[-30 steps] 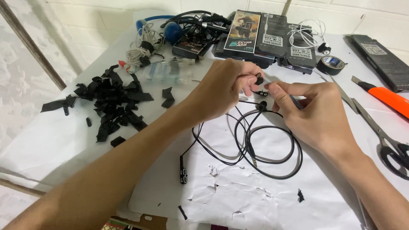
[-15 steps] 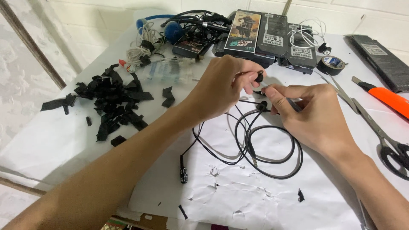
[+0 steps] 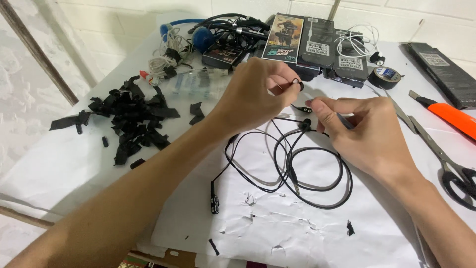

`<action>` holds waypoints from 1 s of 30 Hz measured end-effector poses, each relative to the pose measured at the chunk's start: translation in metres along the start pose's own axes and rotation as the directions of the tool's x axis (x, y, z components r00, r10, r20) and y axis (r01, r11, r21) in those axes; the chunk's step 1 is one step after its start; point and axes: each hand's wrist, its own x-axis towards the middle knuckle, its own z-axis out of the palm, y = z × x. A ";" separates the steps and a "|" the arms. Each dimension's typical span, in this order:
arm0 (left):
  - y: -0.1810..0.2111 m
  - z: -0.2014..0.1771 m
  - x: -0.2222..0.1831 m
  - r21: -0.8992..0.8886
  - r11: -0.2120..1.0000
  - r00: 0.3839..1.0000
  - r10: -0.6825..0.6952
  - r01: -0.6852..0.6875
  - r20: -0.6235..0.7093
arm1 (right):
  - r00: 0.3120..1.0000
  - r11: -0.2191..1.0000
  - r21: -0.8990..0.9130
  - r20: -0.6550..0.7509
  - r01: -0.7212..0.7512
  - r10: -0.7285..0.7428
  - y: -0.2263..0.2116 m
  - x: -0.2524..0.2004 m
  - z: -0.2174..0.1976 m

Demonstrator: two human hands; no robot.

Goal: Applying black adhesive tape to an earphone cable to repair or reinforce it.

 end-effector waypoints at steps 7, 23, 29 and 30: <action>0.000 0.003 -0.001 -0.107 0.994 0.996 -0.006 0.015 0.083 | 0.999 0.999 0.010 0.023 0.033 -0.033 -0.001 0.000 0.000; 0.017 -0.006 -0.003 -0.070 0.991 0.977 -0.099 0.113 0.188 | 0.999 1.000 0.009 0.038 -0.009 0.008 -0.004 0.000 0.000; 0.010 -0.006 -0.001 -0.096 0.988 0.987 -0.107 0.119 0.120 | 0.998 0.995 0.085 0.027 0.047 -0.049 -0.007 0.000 0.002; 0.010 -0.005 -0.001 -0.122 0.981 0.985 -0.142 0.153 0.094 | 0.999 0.985 0.173 0.053 -0.015 0.006 -0.010 -0.001 0.001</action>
